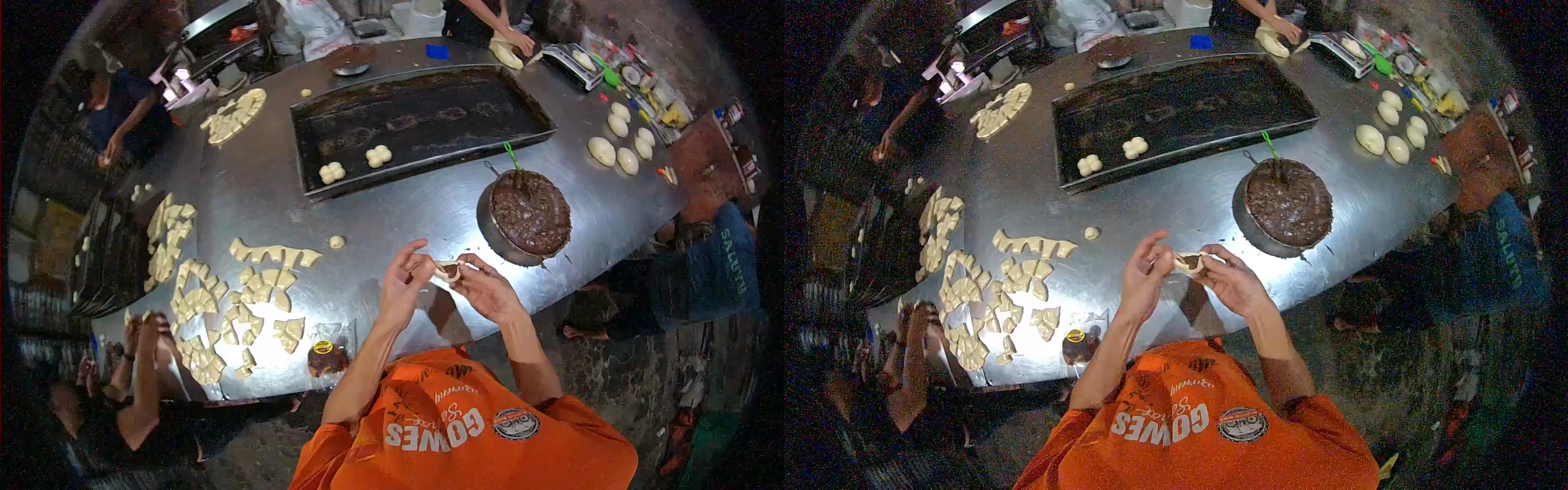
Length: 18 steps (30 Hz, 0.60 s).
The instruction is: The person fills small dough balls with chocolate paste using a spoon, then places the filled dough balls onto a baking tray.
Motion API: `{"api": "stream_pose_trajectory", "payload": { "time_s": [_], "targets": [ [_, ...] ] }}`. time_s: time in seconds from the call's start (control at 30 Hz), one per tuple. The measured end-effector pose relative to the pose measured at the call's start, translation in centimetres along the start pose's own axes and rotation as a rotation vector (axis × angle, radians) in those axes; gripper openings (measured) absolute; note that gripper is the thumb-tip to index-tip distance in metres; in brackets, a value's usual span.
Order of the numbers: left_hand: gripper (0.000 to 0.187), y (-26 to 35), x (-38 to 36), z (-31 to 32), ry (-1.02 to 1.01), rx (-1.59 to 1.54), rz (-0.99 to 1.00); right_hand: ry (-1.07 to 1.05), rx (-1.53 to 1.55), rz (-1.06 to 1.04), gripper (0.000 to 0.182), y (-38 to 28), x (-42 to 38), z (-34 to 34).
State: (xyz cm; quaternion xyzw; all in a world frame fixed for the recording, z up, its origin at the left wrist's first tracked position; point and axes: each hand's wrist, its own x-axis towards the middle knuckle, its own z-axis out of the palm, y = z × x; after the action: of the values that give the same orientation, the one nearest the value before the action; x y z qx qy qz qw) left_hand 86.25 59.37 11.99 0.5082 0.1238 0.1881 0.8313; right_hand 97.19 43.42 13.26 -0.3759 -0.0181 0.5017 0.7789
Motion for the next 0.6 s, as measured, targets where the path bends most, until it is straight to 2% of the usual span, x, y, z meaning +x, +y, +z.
{"api": "stream_pose_trajectory", "payload": {
  "time_s": [0.03, 0.07, 0.1, 0.17, 0.2, 0.23, 0.3, 0.33, 0.4, 0.43, 0.47, 0.5, 0.53, 0.57, 0.6],
  "targets": [
    [0.041, 0.6, -0.3, -0.4, 0.075, -0.265, -0.098, 0.025, 0.047, 0.041, 0.022, 0.3, 0.0, 0.8],
    [0.045, 1.6, -0.6, -0.1, 0.138, -0.344, -0.106, 0.051, 0.092, 0.084, 0.024, 0.5, 0.0, 1.7],
    [0.045, 1.9, -0.6, -0.6, 0.147, -0.339, -0.094, 0.037, 0.090, 0.091, 0.024, 0.4, -0.1, 3.0],
    [0.047, 2.9, -0.9, -1.4, 0.114, -0.329, -0.076, -0.033, 0.016, -0.075, 0.034, 0.5, -0.4, 5.7],
    [0.047, 3.8, -1.1, -1.5, 0.124, -0.329, -0.067, 0.078, -0.369, -0.220, 0.042, 1.0, 0.0, 6.6],
    [0.048, 4.7, -1.5, -1.5, 0.094, -0.277, -0.063, 0.067, -0.373, -0.215, 0.042, 1.3, 0.1, 6.9],
    [0.049, 6.3, -2.2, -1.3, 0.073, -0.226, -0.052, 0.032, -0.954, -0.621, 0.038, 1.7, 0.2, 7.6],
    [0.051, 6.7, -2.6, -1.3, 0.012, -0.059, 0.018, 0.000, -1.163, -0.740, 0.032, 1.2, 0.1, 7.9],
    [0.052, 7.0, -3.0, -1.7, -0.067, 0.305, 0.161, -0.068, -1.284, -0.742, 0.033, 0.4, 0.3, 8.1],
    [0.052, 7.2, -3.5, -1.6, -0.053, 0.304, 0.165, -0.127, -1.399, -0.744, 0.035, 0.0, 0.4, 8.2],
    [0.048, 8.2, -4.3, -1.0, -0.037, 0.446, 0.171, -0.151, -1.449, -0.796, 0.032, -0.5, 0.5, 8.7],
    [0.044, 8.7, -4.8, -0.7, -0.018, 0.590, 0.179, -0.170, -1.447, -0.792, 0.032, -0.7, 0.6, 9.4],
    [0.043, 8.1, -5.1, -0.7, -0.005, 0.673, 0.263, -0.137, -1.378, -0.717, 0.025, -0.8, 0.5, 10.0],
    [0.043, 7.9, -5.3, -0.9, 0.013, 0.677, 0.265, -0.105, -1.311, -0.645, 0.019, -0.8, 0.7, 10.4],
    [0.043, 7.9, -5.5, -1.1, 0.000, 0.794, 0.295, -0.168, -1.353, -0.684, 0.013, -0.3, 1.4, 9.6]
  ]
}}
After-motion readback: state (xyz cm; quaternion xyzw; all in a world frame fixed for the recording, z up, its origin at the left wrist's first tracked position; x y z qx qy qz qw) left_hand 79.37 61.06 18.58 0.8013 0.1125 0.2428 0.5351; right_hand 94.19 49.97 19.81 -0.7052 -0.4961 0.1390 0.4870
